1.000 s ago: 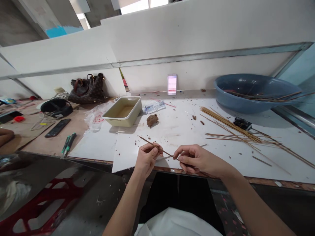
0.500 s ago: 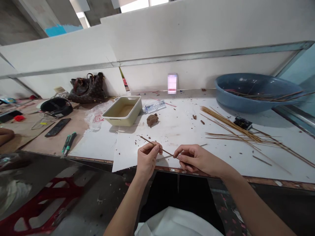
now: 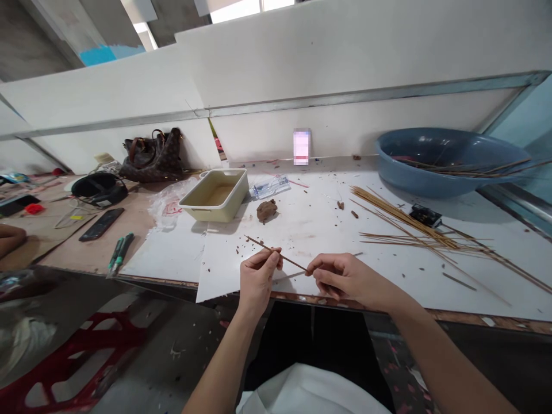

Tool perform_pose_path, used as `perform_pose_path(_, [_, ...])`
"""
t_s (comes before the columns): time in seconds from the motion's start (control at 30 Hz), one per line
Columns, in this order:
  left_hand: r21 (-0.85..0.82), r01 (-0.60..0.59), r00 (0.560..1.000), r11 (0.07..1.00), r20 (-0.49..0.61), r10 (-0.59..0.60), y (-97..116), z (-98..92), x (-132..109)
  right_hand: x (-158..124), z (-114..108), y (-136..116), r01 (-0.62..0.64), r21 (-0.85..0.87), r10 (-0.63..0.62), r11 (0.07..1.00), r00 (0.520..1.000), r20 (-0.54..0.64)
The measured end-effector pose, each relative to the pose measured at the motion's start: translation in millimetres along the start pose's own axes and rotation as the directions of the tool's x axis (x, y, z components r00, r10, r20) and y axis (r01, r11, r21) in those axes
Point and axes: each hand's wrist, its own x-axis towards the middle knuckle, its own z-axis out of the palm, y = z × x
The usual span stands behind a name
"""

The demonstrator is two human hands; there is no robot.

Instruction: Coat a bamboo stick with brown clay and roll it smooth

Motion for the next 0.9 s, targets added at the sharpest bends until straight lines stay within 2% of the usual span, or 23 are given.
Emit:
perform_pose_path(0.17, [0.166, -0.01, 0.997, 0.986, 0.081, -0.004, -4.0, -8.5, 3.4, -2.7, -1.4, -5.2, 0.038, -0.248, -0.082, 0.968, 0.982, -0.172])
perform_pose_path(0.33, [0.244, 0.029, 0.999, 0.969, 0.018, -0.035, 1.9, -12.9, 8.3, 6.0, -14.6, 0.7, 0.055, -0.5, -0.226, 0.864, 0.93, -0.289])
perform_pose_path(0.4, [0.317, -0.012, 1.0, 0.949, -0.015, 0.018, 8.4, -14.1, 7.3, 11.7, -24.6, 7.3, 0.066, -0.612, -0.308, 0.788, 0.903, -0.3])
perform_pose_path(0.47, [0.455, -0.109, 0.991, 0.884, -0.024, 0.135, 14.2, -13.7, 2.8, 16.8, -34.8, 14.6, 0.075, -0.722, -0.392, 0.688, 0.876, -0.282])
perform_pose_path(0.53, [0.651, -0.228, 0.968, 0.725, 0.067, 0.243, 16.4, -9.5, -5.8, 20.7, -42.9, 22.1, 0.068, -0.823, -0.461, 0.563, 0.853, -0.246])
perform_pose_path(0.63, [0.879, -0.362, 0.921, 0.31, 0.286, 0.266, 10.3, 6.4, -23.5, 25.4, -48.9, 33.4, 0.04, -0.924, -0.519, 0.379, 0.836, -0.177])
perform_pose_path(0.7, [0.932, -0.359, 0.908, 0.047, 0.338, 0.247, 1.3, 20.7, -34.1, 28.5, -49.8, 40.5, 0.031, -0.954, -0.528, 0.298, 0.838, -0.138])
perform_pose_path(0.73, [0.937, -0.347, 0.909, -0.043, 0.347, 0.232, -3.6, 27.5, -37.7, 30.1, -49.9, 43.6, 0.027, -0.961, -0.526, 0.274, 0.841, -0.126])
perform_pose_path(0.8, [0.936, -0.319, 0.914, -0.152, 0.346, 0.211, -12.3, 37.9, -40.8, 32.7, -50.0, 47.9, 0.017, -0.97, -0.523, 0.241, 0.845, -0.115])
perform_pose_path(0.9, [0.928, -0.319, 0.919, -0.192, 0.353, 0.178, -19.9, 43.9, -36.8, 33.4, -48.1, 49.5, -0.004, -0.978, -0.518, 0.208, 0.848, -0.113])
